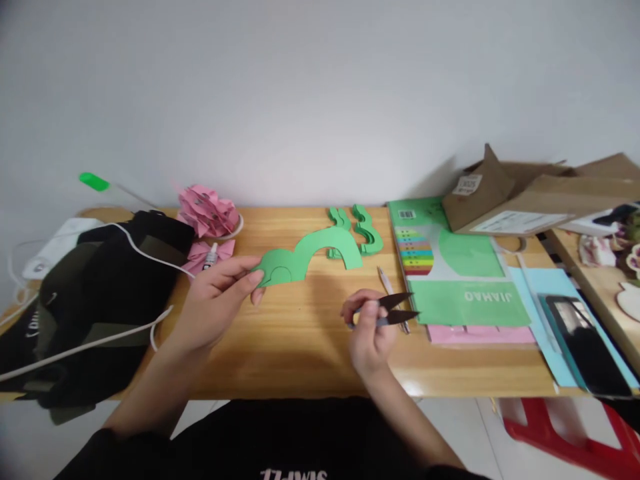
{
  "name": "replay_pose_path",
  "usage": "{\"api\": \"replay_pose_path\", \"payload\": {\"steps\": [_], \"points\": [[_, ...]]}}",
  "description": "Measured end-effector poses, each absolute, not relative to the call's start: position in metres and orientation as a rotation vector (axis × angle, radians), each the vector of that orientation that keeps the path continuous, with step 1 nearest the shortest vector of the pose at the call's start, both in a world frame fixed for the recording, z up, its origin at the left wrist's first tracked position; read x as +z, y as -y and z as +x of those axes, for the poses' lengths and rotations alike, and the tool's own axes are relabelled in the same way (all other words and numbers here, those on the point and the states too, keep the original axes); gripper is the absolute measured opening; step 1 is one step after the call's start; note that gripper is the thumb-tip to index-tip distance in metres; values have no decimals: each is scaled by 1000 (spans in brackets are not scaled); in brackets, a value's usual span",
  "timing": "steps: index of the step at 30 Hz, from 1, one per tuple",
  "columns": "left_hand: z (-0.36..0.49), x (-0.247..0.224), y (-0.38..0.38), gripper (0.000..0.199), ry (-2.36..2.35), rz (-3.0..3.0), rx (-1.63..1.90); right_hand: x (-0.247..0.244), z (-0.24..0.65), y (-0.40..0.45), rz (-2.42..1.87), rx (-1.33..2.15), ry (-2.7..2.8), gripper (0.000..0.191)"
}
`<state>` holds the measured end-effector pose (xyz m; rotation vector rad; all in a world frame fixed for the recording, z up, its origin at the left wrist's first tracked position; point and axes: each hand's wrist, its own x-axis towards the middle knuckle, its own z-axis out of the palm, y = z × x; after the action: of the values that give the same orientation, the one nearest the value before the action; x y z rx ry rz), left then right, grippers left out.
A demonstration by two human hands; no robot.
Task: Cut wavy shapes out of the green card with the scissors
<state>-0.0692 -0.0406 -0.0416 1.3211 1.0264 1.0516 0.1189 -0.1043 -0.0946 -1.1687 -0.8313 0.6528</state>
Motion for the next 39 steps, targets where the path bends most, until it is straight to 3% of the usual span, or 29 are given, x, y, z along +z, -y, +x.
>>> {"api": "replay_pose_path", "payload": {"steps": [4, 14, 22, 32, 36, 39], "points": [[-55, -25, 40, 14, -1006, 1396, 1150, -90, 105, 98, -1094, 735, 1084, 22], [-44, -7, 48, 14, -979, 1610, 1305, -29, 90, 63, -1027, 671, 964, 18], [-57, 4, 37, 9, -815, 1567, 953, -22, 120, 58, -1112, 575, 1257, 15], [-55, 29, 10, 28, -645, 1739, 903, 11, 135, 43, -1017, 741, 1480, 22], [-52, 27, 6, 31, -680, 1792, 1025, 15, 132, 39, -997, 861, 1381, 21], [-48, 24, 4, 30, -764, 1770, 1243, 12, 127, 38, -987, 878, 1292, 31]]}}
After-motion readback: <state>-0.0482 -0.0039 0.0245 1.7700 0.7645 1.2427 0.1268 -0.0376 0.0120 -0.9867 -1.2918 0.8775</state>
